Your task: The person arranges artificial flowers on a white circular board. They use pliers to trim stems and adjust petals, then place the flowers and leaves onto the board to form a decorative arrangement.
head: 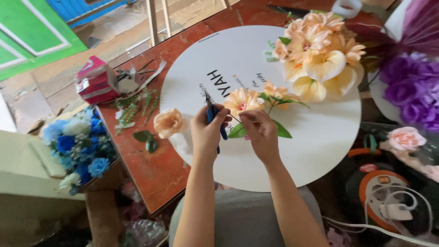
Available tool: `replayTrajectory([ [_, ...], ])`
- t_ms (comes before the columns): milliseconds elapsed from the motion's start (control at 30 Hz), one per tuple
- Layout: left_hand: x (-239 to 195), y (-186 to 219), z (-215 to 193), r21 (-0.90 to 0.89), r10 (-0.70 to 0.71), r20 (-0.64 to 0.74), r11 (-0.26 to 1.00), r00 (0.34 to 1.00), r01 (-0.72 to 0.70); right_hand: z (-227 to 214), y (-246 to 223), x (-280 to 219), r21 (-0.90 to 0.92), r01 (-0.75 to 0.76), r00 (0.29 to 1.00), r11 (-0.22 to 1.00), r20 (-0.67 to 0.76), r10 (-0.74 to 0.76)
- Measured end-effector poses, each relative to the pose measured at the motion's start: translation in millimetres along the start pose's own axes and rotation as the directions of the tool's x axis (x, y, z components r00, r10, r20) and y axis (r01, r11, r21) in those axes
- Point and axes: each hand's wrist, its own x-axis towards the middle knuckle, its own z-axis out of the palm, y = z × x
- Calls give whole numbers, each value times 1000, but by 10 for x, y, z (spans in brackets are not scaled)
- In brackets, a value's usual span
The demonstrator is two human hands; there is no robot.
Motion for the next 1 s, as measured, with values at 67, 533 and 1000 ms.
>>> replayTrajectory([
  [67, -33, -80, 76, -5, -20, 18, 1000, 1000, 20, -82, 94, 39, -93, 33, 999, 995, 18, -32],
  [533, -163, 56, 60, -100, -488, 143, 859, 861, 503, -78, 306, 106, 107, -245, 969, 964, -20, 248],
  [1000, -331, 109, -11, 490, -151, 412, 868, 899, -79, -162, 483, 145, 366, -270, 953, 891, -33, 302],
])
